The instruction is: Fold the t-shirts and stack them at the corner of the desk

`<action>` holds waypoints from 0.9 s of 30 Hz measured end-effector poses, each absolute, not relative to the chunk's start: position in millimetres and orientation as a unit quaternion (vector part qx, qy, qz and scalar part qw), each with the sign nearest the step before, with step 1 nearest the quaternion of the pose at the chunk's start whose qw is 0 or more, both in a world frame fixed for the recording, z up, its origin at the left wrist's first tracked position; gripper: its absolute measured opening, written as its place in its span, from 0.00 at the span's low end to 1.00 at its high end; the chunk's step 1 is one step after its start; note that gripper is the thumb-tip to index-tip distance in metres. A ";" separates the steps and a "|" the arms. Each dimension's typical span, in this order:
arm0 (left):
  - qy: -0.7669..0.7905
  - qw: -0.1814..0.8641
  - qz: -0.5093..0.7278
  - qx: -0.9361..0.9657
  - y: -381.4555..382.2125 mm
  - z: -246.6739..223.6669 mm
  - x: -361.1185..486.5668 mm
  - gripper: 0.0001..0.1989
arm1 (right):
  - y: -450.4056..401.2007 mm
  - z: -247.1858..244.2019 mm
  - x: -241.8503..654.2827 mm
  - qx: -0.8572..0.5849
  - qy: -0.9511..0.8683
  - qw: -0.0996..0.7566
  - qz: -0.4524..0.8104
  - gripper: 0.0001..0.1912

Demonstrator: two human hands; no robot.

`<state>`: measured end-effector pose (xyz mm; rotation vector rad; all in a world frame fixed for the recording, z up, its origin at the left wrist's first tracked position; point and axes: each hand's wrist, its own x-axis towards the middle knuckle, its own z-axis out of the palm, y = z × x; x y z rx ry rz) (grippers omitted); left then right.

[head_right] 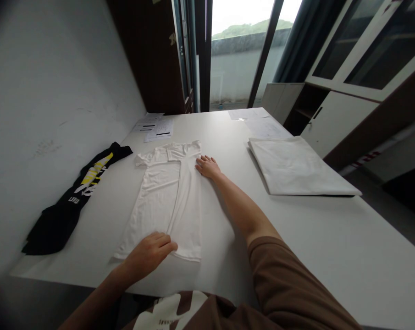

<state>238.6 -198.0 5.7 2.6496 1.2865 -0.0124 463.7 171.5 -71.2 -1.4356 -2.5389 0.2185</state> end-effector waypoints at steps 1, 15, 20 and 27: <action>0.429 0.102 -0.010 0.898 -198.5 7.9 237.7 0.05 | 171.0 -70.7 463.5 -0.489 -0.863 0.107 0.074 0.30; 0.462 0.101 0.106 0.875 -94.5 9.0 248.2 0.16 | 161.9 -67.9 455.9 -0.494 -0.857 0.131 0.067 0.30; 0.479 0.061 0.061 0.874 -45.2 -22.7 250.9 0.27 | 155.5 -64.0 446.2 -0.480 -0.862 0.159 0.037 0.31; 0.505 0.053 0.036 0.861 -50.9 -46.8 232.8 0.33 | 155.8 -72.5 443.4 -0.449 -0.886 0.089 0.073 0.31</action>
